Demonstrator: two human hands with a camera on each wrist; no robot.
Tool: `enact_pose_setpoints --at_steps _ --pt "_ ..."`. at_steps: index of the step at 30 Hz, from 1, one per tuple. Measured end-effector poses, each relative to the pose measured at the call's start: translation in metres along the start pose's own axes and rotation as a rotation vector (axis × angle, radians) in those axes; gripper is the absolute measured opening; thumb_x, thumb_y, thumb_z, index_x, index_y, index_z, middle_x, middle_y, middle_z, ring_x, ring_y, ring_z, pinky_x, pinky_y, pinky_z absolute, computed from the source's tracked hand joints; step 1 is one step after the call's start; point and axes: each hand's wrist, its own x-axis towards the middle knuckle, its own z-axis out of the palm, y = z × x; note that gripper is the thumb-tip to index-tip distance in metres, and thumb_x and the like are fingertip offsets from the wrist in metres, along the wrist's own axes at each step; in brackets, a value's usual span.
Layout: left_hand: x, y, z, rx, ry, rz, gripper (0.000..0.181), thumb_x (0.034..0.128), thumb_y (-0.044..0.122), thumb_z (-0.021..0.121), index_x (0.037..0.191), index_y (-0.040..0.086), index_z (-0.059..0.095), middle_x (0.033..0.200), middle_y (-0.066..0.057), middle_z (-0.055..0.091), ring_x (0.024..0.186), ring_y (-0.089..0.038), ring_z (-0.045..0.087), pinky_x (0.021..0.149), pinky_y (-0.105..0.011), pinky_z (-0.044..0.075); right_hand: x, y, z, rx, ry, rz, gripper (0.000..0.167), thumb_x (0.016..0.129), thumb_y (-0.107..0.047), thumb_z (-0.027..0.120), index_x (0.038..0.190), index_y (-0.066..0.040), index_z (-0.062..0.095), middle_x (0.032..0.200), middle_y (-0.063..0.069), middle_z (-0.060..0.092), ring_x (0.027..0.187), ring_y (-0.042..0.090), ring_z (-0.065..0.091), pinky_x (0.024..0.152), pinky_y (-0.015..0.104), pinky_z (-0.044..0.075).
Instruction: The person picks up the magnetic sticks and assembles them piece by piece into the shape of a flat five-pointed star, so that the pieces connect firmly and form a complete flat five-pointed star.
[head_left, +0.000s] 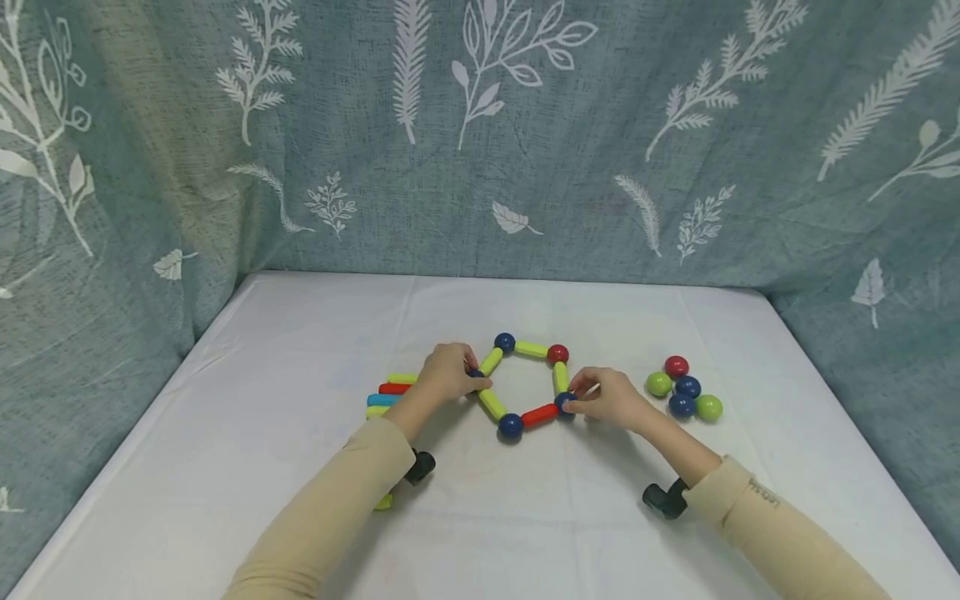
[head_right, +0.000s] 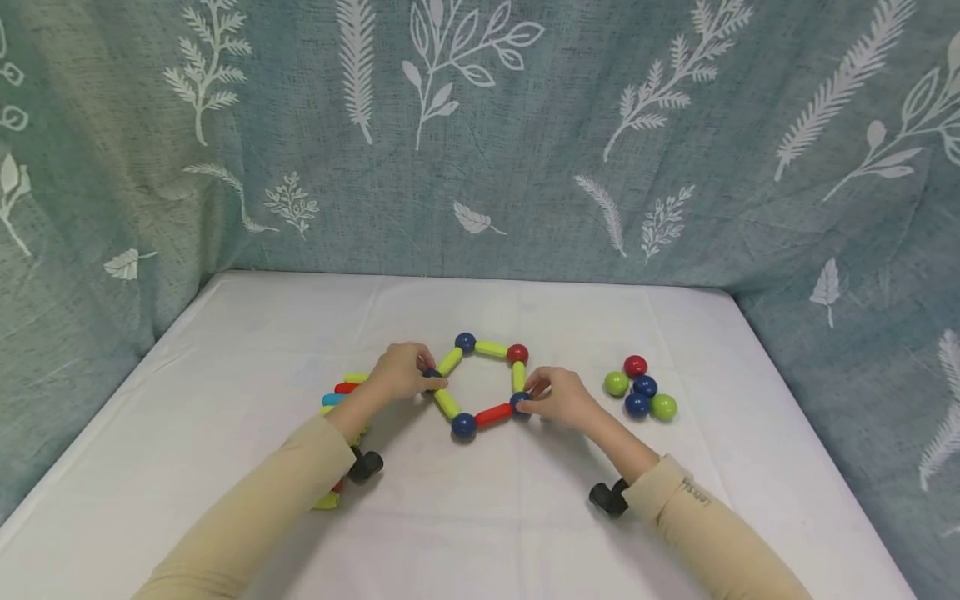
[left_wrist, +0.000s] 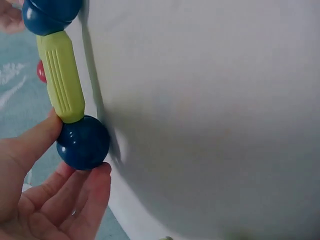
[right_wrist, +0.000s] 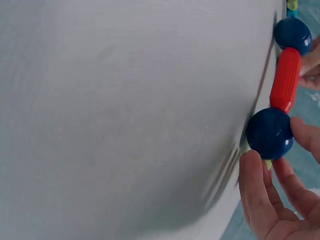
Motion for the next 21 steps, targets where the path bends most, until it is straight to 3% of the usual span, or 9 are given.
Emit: enact_pose_setpoints --at_steps 7,10,14,18,21 --pt "-0.014 0.002 -0.010 0.086 -0.104 0.060 0.030 0.0782 0.026 0.073 0.096 0.004 0.064 0.090 -0.006 0.062 0.082 -0.019 0.056 0.073 -0.030 0.047 -0.001 0.002 -0.004 -0.011 0.003 0.006 0.024 0.080 -0.009 0.068 0.102 -0.002 0.061 0.102 0.012 0.061 0.082 0.020 0.061 0.064 0.029 0.053" --pt "-0.019 -0.005 -0.026 0.132 -0.119 0.106 0.029 0.0842 0.022 0.066 0.107 0.003 0.063 0.104 -0.011 0.063 0.096 -0.025 0.057 0.083 -0.037 0.046 -0.002 0.003 -0.005 -0.005 -0.006 -0.003 0.024 0.080 -0.009 0.067 0.102 -0.001 0.061 0.102 0.013 0.060 0.082 0.020 0.060 0.064 0.029 0.053" --pt "-0.022 -0.026 -0.054 0.181 -0.094 0.143 0.029 0.0901 0.012 0.055 0.116 0.000 0.059 0.117 -0.019 0.057 0.110 -0.033 0.051 0.092 -0.044 0.041 -0.002 0.003 -0.005 0.008 -0.010 -0.008 0.024 0.081 -0.009 0.067 0.103 -0.001 0.060 0.103 0.014 0.060 0.082 0.020 0.060 0.064 0.029 0.053" --pt "-0.023 -0.051 -0.073 0.196 -0.107 0.082 0.032 0.0916 0.010 0.051 0.119 -0.004 0.055 0.120 -0.023 0.053 0.112 -0.037 0.047 0.093 -0.047 0.039 -0.002 0.004 -0.004 0.018 -0.010 -0.005 0.025 0.081 -0.008 0.067 0.104 -0.001 0.060 0.104 0.014 0.059 0.082 0.020 0.061 0.064 0.029 0.053" --pt "-0.023 -0.066 -0.075 0.188 -0.156 0.031 0.032 0.0924 0.011 0.050 0.120 -0.005 0.055 0.120 -0.024 0.053 0.111 -0.037 0.048 0.092 -0.048 0.040 -0.002 0.005 -0.004 0.025 -0.011 -0.003 0.025 0.081 -0.008 0.066 0.105 -0.001 0.060 0.104 0.014 0.059 0.081 0.020 0.061 0.064 0.029 0.053"
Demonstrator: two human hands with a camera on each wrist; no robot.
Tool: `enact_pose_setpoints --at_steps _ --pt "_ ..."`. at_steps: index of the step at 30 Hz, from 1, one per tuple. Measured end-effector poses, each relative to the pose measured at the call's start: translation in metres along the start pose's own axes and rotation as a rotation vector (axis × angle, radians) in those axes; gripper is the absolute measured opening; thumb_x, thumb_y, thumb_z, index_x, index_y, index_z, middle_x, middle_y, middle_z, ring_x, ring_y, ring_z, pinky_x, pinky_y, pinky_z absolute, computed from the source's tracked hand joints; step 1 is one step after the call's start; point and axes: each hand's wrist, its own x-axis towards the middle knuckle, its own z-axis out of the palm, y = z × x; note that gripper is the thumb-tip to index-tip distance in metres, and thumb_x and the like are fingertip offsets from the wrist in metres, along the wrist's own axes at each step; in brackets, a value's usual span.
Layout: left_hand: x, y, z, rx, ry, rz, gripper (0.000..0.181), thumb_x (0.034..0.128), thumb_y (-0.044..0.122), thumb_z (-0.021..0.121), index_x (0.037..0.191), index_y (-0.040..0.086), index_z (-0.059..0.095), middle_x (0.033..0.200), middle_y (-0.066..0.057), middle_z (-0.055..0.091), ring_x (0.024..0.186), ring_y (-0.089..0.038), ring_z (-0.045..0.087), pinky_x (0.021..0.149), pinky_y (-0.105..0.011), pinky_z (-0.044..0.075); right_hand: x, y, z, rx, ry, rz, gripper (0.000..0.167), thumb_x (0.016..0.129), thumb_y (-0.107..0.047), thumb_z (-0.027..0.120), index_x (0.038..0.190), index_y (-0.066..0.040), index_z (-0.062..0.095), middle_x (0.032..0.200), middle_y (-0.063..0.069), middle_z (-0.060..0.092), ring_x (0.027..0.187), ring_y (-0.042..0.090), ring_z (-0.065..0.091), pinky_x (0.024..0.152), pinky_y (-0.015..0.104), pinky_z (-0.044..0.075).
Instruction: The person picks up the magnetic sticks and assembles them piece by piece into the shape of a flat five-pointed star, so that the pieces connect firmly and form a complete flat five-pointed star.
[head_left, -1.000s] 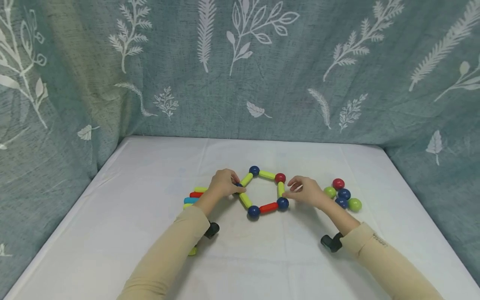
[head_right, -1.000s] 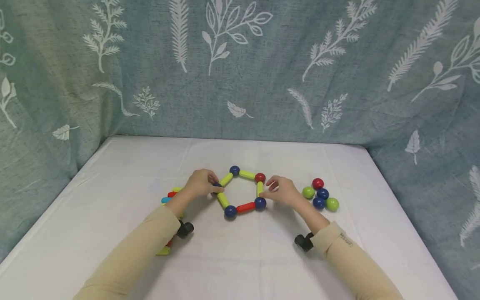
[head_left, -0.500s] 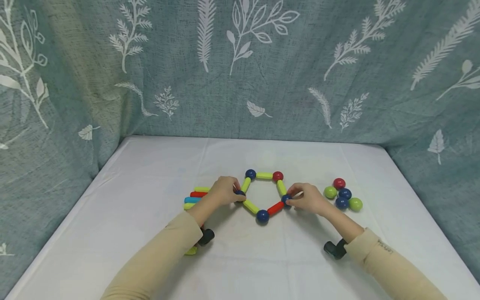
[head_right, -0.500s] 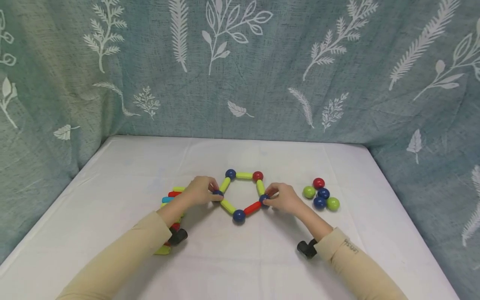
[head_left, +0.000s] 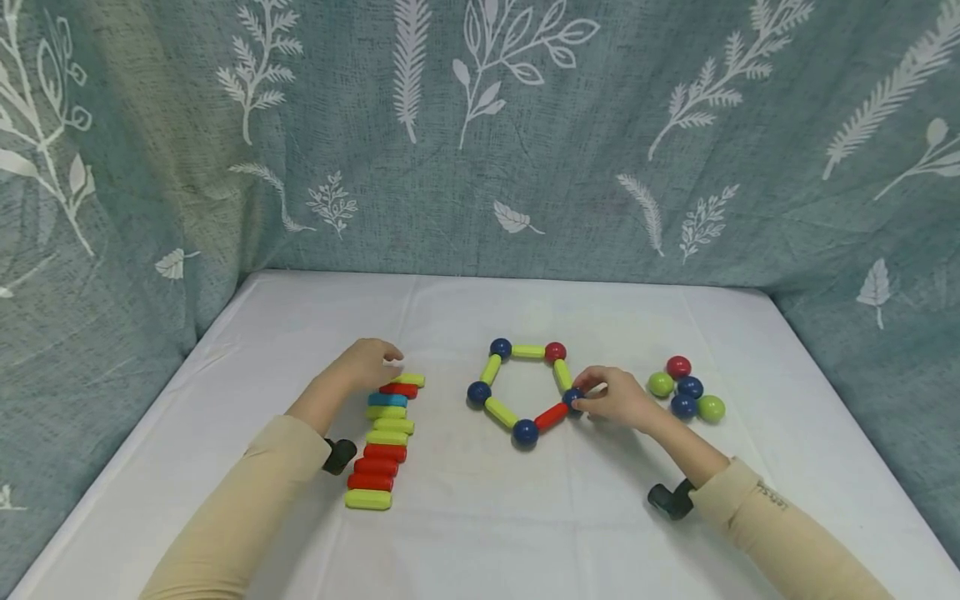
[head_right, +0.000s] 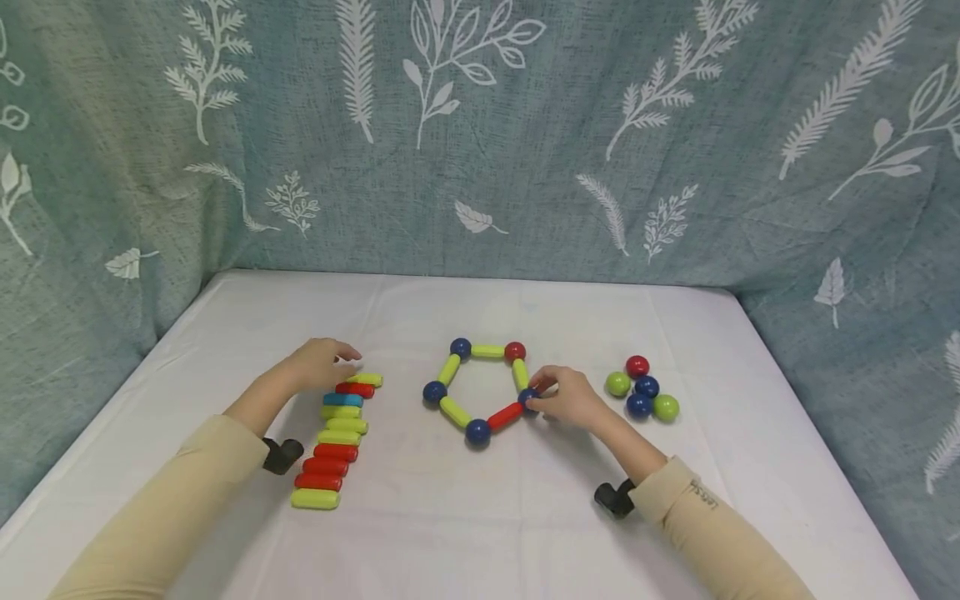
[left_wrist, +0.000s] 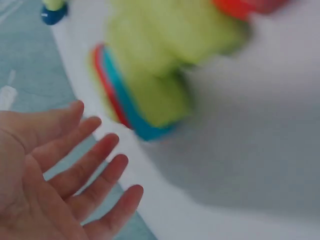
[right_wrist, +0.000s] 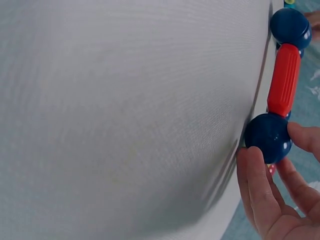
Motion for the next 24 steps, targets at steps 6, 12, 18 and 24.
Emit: enact_pose_setpoints --at_steps 6,12,18,24 --pt "0.003 -0.013 0.011 0.012 -0.033 0.019 0.028 0.0918 0.007 0.049 0.114 -0.005 0.059 0.113 -0.022 0.057 0.101 -0.032 0.051 0.089 -0.045 0.044 -0.001 0.001 0.000 -0.004 -0.005 -0.002 0.025 0.081 -0.008 0.067 0.105 -0.002 0.060 0.103 0.013 0.059 0.082 0.020 0.061 0.065 0.029 0.053" --pt "0.007 -0.010 0.011 0.072 0.012 0.032 0.021 0.0901 0.003 0.053 0.106 -0.004 0.063 0.104 -0.018 0.061 0.090 -0.027 0.054 0.085 -0.042 0.046 -0.002 0.000 0.001 -0.005 -0.003 0.005 0.025 0.081 -0.007 0.067 0.104 -0.002 0.060 0.102 0.012 0.059 0.083 0.020 0.061 0.065 0.029 0.053" --pt "0.023 0.009 0.000 0.032 0.068 0.016 0.019 0.0893 0.005 0.057 0.104 -0.005 0.063 0.100 -0.016 0.062 0.091 -0.027 0.056 0.082 -0.039 0.047 -0.003 -0.001 0.001 -0.011 0.003 -0.004 0.025 0.081 -0.007 0.067 0.104 -0.002 0.060 0.102 0.012 0.059 0.083 0.020 0.061 0.066 0.028 0.053" --pt "0.059 0.046 0.005 -0.090 0.119 -0.037 0.024 0.0898 0.010 0.058 0.108 -0.004 0.062 0.106 -0.017 0.061 0.096 -0.027 0.057 0.082 -0.036 0.047 -0.004 0.002 0.001 -0.006 0.003 -0.034 0.024 0.081 -0.007 0.066 0.105 -0.002 0.061 0.102 0.012 0.060 0.083 0.020 0.061 0.065 0.028 0.053"
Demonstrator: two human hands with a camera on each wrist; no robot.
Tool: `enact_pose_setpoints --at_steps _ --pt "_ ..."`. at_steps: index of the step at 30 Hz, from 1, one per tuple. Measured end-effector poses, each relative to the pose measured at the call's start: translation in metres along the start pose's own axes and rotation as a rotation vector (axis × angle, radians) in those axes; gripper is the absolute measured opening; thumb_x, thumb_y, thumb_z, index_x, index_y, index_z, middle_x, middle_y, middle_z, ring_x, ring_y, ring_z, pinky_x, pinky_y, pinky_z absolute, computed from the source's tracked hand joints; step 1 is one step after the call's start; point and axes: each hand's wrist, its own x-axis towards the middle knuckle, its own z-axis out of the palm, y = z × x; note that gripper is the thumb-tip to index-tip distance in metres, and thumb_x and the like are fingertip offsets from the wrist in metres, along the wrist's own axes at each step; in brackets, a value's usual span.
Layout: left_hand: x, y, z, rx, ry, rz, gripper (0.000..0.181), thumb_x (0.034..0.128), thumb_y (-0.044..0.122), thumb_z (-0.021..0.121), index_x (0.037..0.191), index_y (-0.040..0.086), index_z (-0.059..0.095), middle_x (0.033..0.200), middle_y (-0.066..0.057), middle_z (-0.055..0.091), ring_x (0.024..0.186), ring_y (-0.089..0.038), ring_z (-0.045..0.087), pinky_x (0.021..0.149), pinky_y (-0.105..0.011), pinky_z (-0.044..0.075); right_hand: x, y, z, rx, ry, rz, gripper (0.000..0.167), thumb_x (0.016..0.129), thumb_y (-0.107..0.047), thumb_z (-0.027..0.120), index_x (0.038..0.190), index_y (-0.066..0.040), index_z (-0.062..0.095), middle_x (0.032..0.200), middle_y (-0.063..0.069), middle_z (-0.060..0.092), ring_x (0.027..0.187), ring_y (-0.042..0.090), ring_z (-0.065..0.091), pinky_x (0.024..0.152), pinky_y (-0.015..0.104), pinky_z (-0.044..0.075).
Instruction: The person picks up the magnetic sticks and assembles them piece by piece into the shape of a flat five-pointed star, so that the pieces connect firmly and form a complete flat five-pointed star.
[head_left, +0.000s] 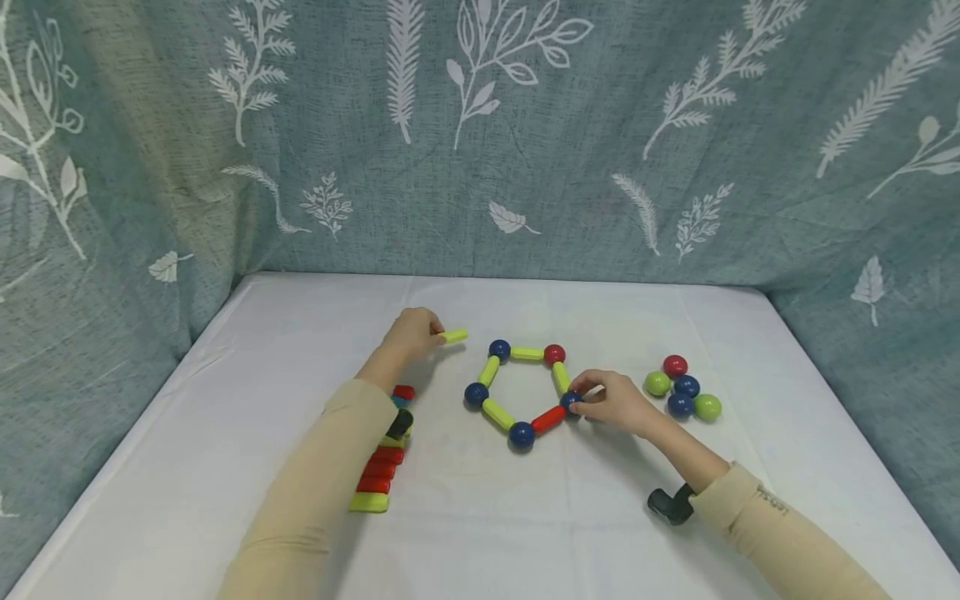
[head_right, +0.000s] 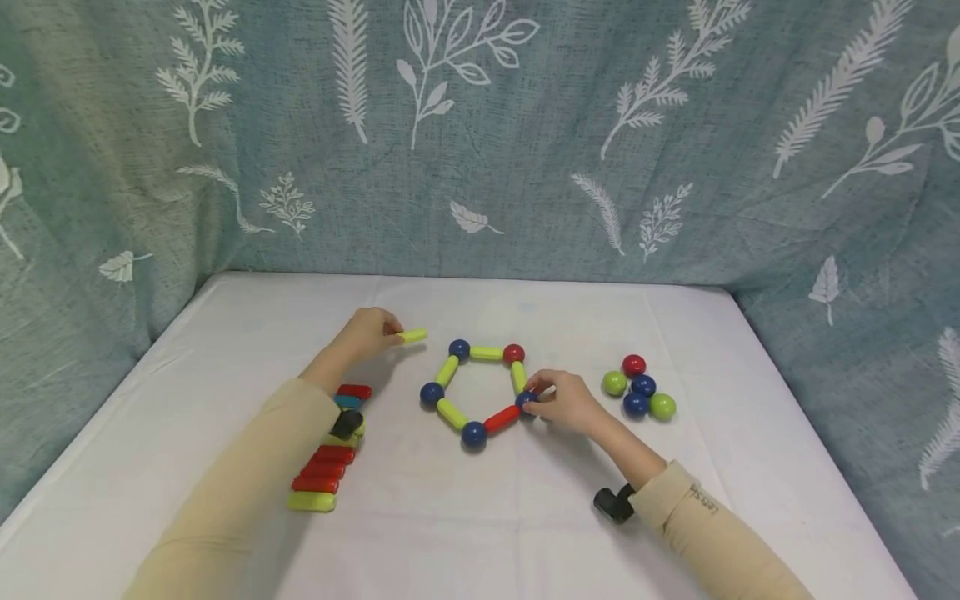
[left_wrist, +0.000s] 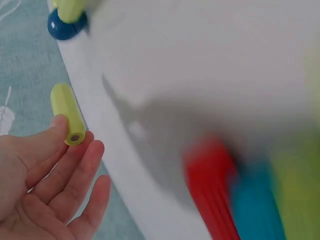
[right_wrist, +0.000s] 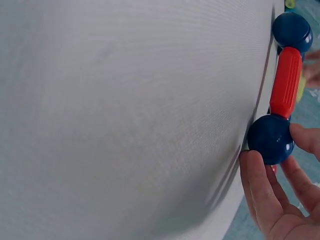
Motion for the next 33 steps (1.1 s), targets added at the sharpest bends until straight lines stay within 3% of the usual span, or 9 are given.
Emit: enact_pose_setpoints --at_steps 5,8,12,17,26,33 --pt "0.023 0.033 0.023 -0.163 0.076 -0.087 0.024 0.0887 0.016 0.061 0.107 0.001 0.065 0.105 -0.012 0.062 0.095 -0.024 0.058 0.082 -0.033 0.047 -0.001 0.000 0.000 -0.001 0.000 -0.008 0.024 0.082 -0.008 0.066 0.105 -0.002 0.061 0.102 0.013 0.060 0.083 0.020 0.061 0.066 0.028 0.053" --pt "0.032 0.050 0.035 -0.211 0.104 -0.130 0.024 0.0872 0.021 0.063 0.105 0.005 0.067 0.104 -0.009 0.063 0.094 -0.023 0.058 0.081 -0.033 0.047 0.000 0.000 0.000 0.000 0.001 -0.003 0.024 0.081 -0.008 0.067 0.104 -0.003 0.061 0.102 0.013 0.060 0.083 0.020 0.061 0.066 0.028 0.053" --pt "0.036 0.065 0.045 -0.180 0.092 -0.176 0.025 0.0858 0.026 0.065 0.102 0.008 0.068 0.101 -0.007 0.064 0.087 -0.020 0.060 0.072 -0.030 0.049 0.001 -0.001 0.001 -0.005 -0.002 -0.004 0.024 0.081 -0.007 0.067 0.104 -0.003 0.062 0.101 0.012 0.060 0.083 0.021 0.062 0.067 0.028 0.053" --pt "0.035 0.071 0.052 -0.116 0.061 -0.241 0.023 0.0856 0.027 0.064 0.098 0.009 0.071 0.095 -0.006 0.066 0.077 -0.017 0.062 0.060 -0.026 0.049 0.001 -0.002 0.001 -0.012 -0.011 -0.003 0.024 0.080 -0.007 0.068 0.104 -0.004 0.062 0.101 0.011 0.061 0.084 0.020 0.062 0.069 0.029 0.053" --pt "0.034 0.068 0.057 -0.117 0.023 -0.162 0.027 0.0860 0.027 0.062 0.099 0.005 0.070 0.100 -0.010 0.065 0.078 -0.018 0.061 0.061 -0.024 0.049 -0.001 -0.001 -0.001 -0.002 -0.010 0.001 0.023 0.080 -0.006 0.067 0.103 -0.003 0.062 0.101 0.012 0.061 0.086 0.022 0.062 0.069 0.030 0.053" --pt "0.032 0.061 0.057 -0.134 -0.030 -0.098 0.027 0.0862 0.026 0.063 0.101 0.005 0.069 0.105 -0.010 0.064 0.088 -0.021 0.060 0.071 -0.027 0.049 -0.003 -0.001 0.000 -0.010 -0.022 -0.018 0.024 0.081 -0.006 0.067 0.104 -0.001 0.062 0.102 0.014 0.060 0.087 0.024 0.061 0.069 0.030 0.053"
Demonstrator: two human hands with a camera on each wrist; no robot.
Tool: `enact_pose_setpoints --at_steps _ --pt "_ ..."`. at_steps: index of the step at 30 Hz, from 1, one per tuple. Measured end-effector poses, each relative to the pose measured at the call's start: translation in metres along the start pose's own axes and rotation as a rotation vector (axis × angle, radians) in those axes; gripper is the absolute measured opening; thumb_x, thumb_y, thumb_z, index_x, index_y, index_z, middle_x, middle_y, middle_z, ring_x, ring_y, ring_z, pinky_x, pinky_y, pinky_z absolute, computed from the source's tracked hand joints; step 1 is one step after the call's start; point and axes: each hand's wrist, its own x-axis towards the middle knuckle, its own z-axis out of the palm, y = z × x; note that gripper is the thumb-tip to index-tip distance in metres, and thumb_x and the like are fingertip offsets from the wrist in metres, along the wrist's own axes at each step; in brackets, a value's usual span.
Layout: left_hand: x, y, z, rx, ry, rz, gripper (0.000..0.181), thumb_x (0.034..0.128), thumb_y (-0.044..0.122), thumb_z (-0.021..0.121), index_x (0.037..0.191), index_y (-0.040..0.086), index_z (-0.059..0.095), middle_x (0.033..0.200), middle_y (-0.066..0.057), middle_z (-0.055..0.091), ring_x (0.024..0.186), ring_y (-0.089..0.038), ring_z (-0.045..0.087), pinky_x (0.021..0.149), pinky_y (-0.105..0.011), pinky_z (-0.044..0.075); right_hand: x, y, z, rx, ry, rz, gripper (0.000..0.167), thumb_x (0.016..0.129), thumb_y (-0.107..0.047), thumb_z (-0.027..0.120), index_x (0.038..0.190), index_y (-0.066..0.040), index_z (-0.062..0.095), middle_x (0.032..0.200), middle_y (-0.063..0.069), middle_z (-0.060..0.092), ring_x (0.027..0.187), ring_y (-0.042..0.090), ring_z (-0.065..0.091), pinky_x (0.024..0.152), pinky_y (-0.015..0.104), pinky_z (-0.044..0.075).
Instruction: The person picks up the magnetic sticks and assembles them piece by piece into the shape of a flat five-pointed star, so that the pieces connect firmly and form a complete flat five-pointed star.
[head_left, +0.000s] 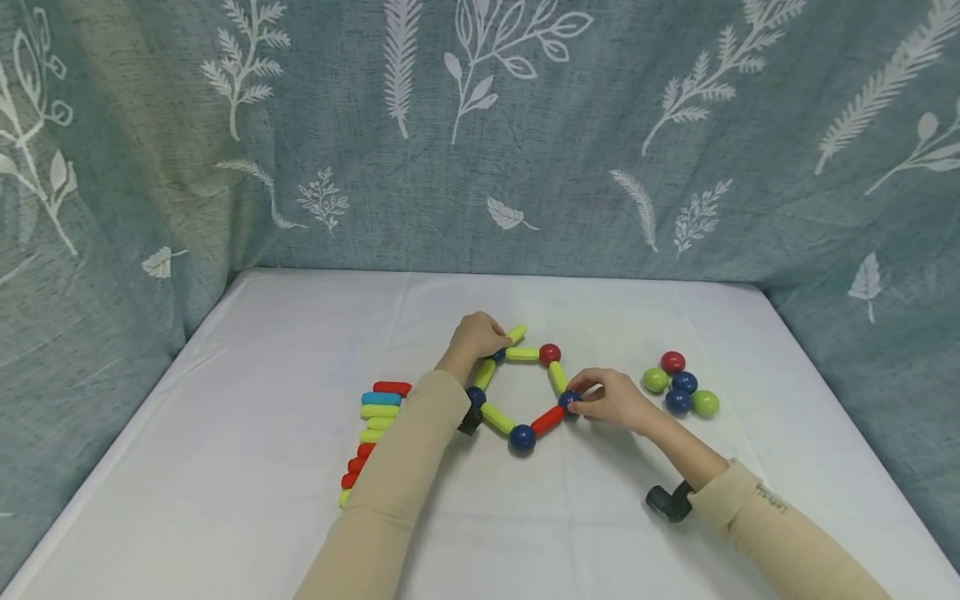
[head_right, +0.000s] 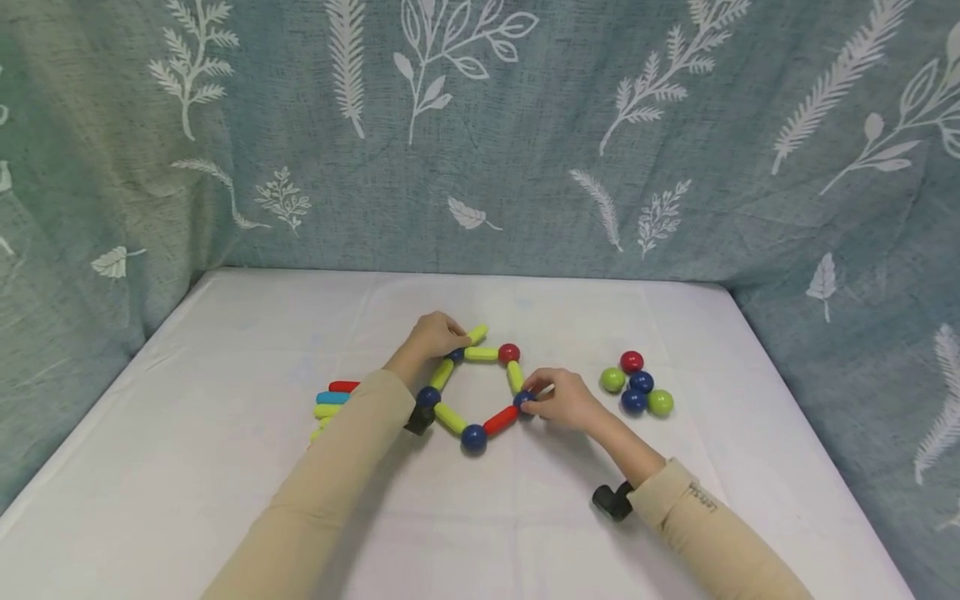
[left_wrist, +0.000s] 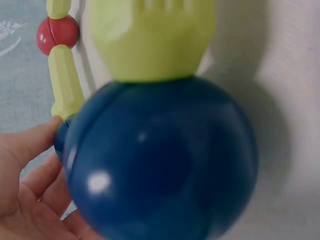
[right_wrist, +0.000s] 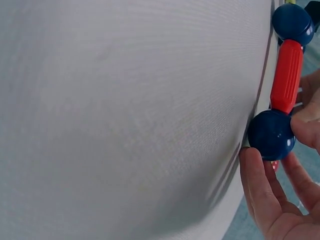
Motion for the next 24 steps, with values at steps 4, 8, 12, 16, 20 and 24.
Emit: enact_pose_setpoints --at_steps 4,8,12,16,20,24 --pt "-0.0012 -0.0015 -0.0012 0.031 -0.013 -0.001 0.027 0.0875 0.027 0.061 0.103 0.006 0.069 0.106 -0.009 0.063 0.093 -0.021 0.058 0.076 -0.028 0.048 -0.0007 -0.0003 0.0002 0.003 -0.002 0.000 0.025 0.082 -0.007 0.067 0.105 -0.001 0.062 0.104 0.015 0.060 0.089 0.025 0.061 0.070 0.031 0.053" --pt "-0.0036 -0.0027 -0.0032 0.043 -0.024 -0.007 0.029 0.0883 0.028 0.059 0.107 0.007 0.067 0.107 -0.008 0.062 0.090 -0.020 0.058 0.075 -0.029 0.048 -0.0013 -0.0001 0.0007 0.000 0.001 0.006 0.025 0.082 -0.008 0.067 0.105 -0.002 0.062 0.105 0.015 0.060 0.089 0.025 0.061 0.070 0.031 0.053" --pt "-0.0064 -0.0018 -0.0051 0.056 -0.034 -0.008 0.033 0.0884 0.031 0.059 0.111 0.008 0.065 0.108 -0.007 0.062 0.084 -0.018 0.059 0.070 -0.028 0.048 -0.0016 0.0001 0.0006 0.006 0.009 0.015 0.024 0.082 -0.007 0.067 0.105 -0.002 0.061 0.105 0.015 0.060 0.089 0.025 0.061 0.069 0.031 0.053" --pt "-0.0073 -0.0006 -0.0043 0.089 -0.015 -0.013 0.032 0.0868 0.034 0.061 0.108 0.011 0.068 0.106 -0.005 0.064 0.082 -0.016 0.059 0.065 -0.026 0.047 -0.0014 0.0003 0.0010 0.026 0.010 0.018 0.024 0.082 -0.006 0.066 0.105 -0.001 0.061 0.105 0.016 0.059 0.089 0.025 0.061 0.069 0.031 0.053" --pt "-0.0071 0.0014 -0.0019 0.099 0.021 -0.027 0.026 0.0855 0.030 0.063 0.100 0.011 0.071 0.099 -0.004 0.066 0.080 -0.016 0.058 0.062 -0.023 0.046 -0.0014 -0.0001 0.0015 0.042 0.012 0.015 0.024 0.082 -0.006 0.067 0.104 -0.001 0.062 0.105 0.016 0.060 0.089 0.025 0.062 0.069 0.030 0.053" --pt "-0.0066 0.0042 0.0001 0.088 0.047 -0.054 0.023 0.0851 0.026 0.063 0.096 0.007 0.072 0.096 -0.006 0.065 0.078 -0.016 0.059 0.062 -0.022 0.048 -0.0017 -0.0002 0.0019 0.048 0.021 0.018 0.023 0.081 -0.006 0.067 0.103 -0.002 0.062 0.105 0.015 0.060 0.088 0.024 0.062 0.069 0.030 0.053"
